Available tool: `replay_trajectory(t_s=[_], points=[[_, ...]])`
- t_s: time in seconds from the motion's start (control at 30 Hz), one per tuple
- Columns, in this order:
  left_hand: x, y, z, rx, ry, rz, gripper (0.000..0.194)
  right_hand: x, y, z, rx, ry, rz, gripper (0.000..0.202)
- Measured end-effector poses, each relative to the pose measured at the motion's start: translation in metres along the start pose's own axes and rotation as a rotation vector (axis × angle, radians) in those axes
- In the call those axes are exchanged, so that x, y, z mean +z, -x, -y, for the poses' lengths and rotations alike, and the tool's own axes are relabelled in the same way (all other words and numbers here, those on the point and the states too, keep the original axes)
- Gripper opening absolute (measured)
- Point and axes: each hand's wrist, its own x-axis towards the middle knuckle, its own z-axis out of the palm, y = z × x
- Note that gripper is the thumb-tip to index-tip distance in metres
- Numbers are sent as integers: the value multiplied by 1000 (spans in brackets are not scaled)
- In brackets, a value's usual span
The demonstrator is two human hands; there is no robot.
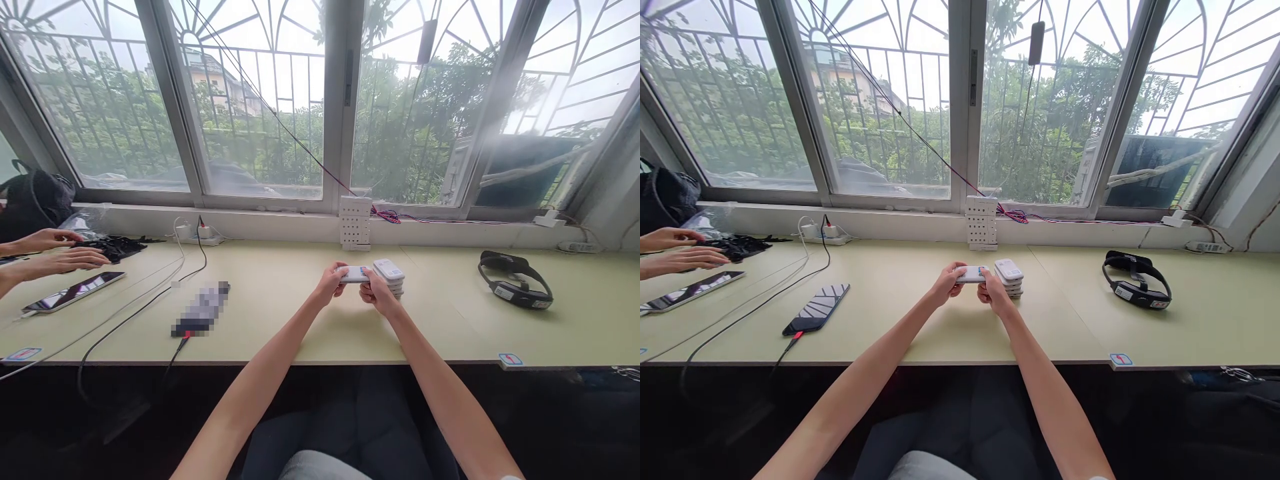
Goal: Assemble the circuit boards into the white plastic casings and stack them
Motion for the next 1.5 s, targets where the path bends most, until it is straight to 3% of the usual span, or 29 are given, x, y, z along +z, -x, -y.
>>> replay_trajectory(t_s=[0.3,0.67,0.93,1.5], points=[[-2,-3,3,-6,-20,-46,24,0,0,0,-13,39,69,48],[1,-1,-1,-4,3,-50,18,-1,0,-1,-20,47,54,46],[3,8,-12,-31,-17,73,17,-2,0,1,-48,-9,-6,38],[3,9,-12,-35,-33,80,20,-6,-4,-2,-77,24,35,34]])
